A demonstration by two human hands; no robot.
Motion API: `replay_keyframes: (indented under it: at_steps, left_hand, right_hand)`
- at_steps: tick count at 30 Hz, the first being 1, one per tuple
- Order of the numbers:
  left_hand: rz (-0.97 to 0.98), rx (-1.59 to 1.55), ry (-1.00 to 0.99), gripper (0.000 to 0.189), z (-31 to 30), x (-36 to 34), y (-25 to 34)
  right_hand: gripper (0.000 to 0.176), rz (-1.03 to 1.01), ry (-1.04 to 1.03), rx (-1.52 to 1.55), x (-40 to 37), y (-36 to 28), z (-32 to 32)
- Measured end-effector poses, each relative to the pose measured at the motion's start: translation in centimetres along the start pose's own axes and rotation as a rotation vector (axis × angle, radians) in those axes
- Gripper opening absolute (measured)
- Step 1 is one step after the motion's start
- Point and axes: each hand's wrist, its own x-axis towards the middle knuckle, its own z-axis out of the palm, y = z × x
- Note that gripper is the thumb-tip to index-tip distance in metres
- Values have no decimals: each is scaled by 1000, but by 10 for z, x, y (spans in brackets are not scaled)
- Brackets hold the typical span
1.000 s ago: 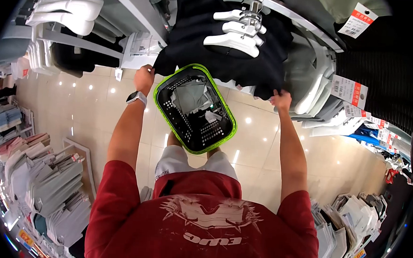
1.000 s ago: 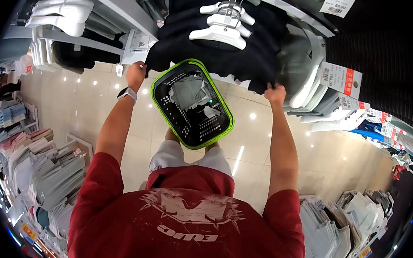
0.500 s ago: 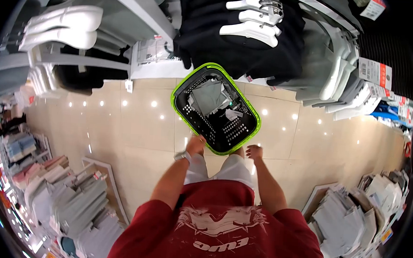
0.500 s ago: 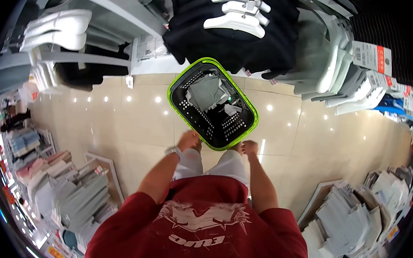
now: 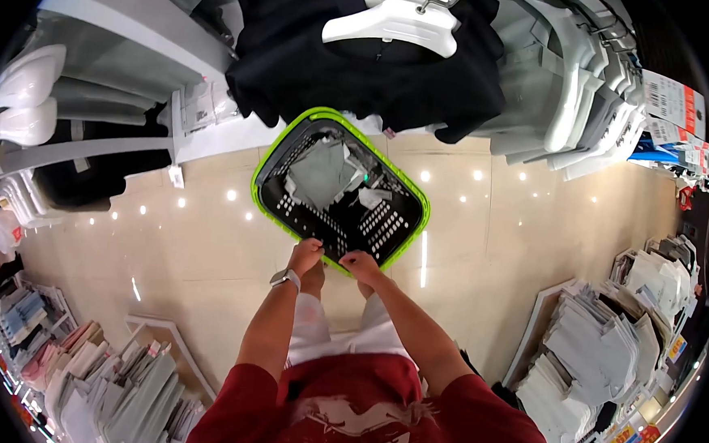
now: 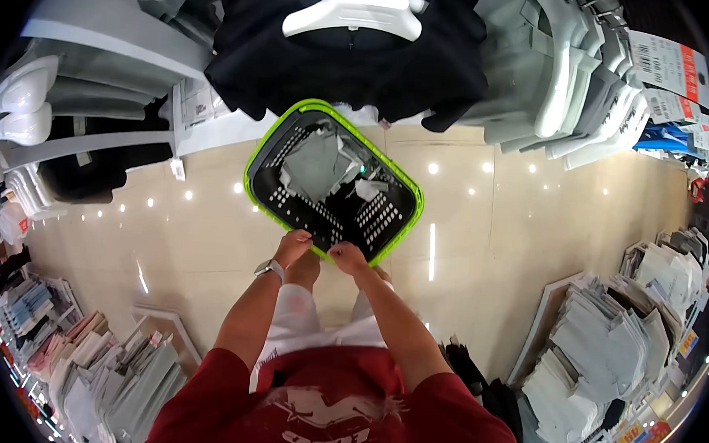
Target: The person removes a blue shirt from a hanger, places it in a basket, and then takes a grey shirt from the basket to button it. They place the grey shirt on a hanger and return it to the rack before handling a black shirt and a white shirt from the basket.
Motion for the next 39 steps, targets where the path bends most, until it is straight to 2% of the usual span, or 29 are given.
replay_keyframes:
  at_steps: [2, 4, 6, 7, 9, 10, 12, 13, 14, 16, 17, 18, 20, 21, 23, 24, 26, 27, 28, 30, 32, 33, 34, 36, 38, 39]
  left_hand:
    - [38, -53, 46, 23, 8, 39, -14]
    - [48, -114, 107, 23, 19, 67, -29]
    - [-173, -242, 142, 26, 26, 96, -38]
    - [-185, -250, 161, 26, 31, 112, -46]
    - [106, 110, 259, 36, 42, 136, -64]
    - [95, 105, 269, 36, 47, 149, -69]
    - [33, 475, 382, 44, 58, 171, -78]
    - [-67, 426, 371, 50, 61, 185, -77]
    - [-74, 416, 381, 50, 60, 198, -78]
    - [-257, 19, 62, 47, 56, 209, -72]
    - [-169, 214, 35, 42, 80, 240, -118]
    - [-174, 205, 43, 42, 80, 241, -116]
    - [-63, 291, -8, 41, 81, 241, -107]
    - [-64, 284, -4, 41, 79, 235, -98]
    - [-84, -171, 281, 39, 75, 210, -73]
    - [-85, -173, 286, 39, 73, 194, -57]
    - [-59, -624, 297, 35, 72, 169, -20]
    - [12, -787, 220, 34, 74, 158, -9]
    - [79, -949, 140, 33, 74, 140, 6]
    - [144, -841, 26, 33, 60, 89, 46]
    - [189, -901, -175, 31, 46, 35, 86]
    - [191, -988, -303, 32, 45, 8, 102]
    - [194, -1068, -434, 32, 44, -20, 118]
    - [396, -883, -545, 37, 40, -78, 152]
    - [489, -457, -633, 40, 31, -130, 188]
    - [531, -404, -637, 40, 32, -151, 197]
  right_hand:
    - [17, -306, 35, -133, 26, 26, 1]
    - [15, -237, -15, -161, 49, 42, -4]
    - [15, -87, -97, -174, 72, 56, -8]
    - [15, 31, -101, -151, 78, 58, -8]
    - [15, 55, -85, -140, 87, 65, -3]
    - [15, 85, -39, -127, 92, 70, 0]
    - [16, 74, -56, -166, 96, 80, 6]
    - [16, 137, -64, -105, 99, 85, 9]
    - [16, 197, -70, -43, 102, 89, 10]
    - [16, 181, -91, -30, 103, 105, 13]
    - [16, 204, -103, -2, 104, 112, 14]
    - [16, 230, -112, 33, 103, 116, 14]
    - [18, 232, -134, 34, 101, 122, 9]
    - [18, 261, -133, 93, 99, 124, 7]
    - [19, 316, -145, 196, 96, 133, 2]
    - [19, 313, -149, 193, 93, 130, -2]
    - [23, 570, -162, 433, 91, 111, -16]
    - [23, 556, -162, 434, 90, 100, -25]
    - [31, 579, -168, 648, 84, 92, -35]
    - [55, 615, -188, 1071, 71, 69, -54]
    - [71, 719, -106, 1283, 58, 22, -79]
    - [79, 714, -145, 1357, 51, 9, -89]
    - [77, 616, -234, 1373, 45, 4, -98]
    - [72, 223, -369, 1587, 23, -17, -106]
    - [65, 215, -288, 1377, -3, -45, -116]
    - [63, 243, -332, 1347, -23, -55, -122]
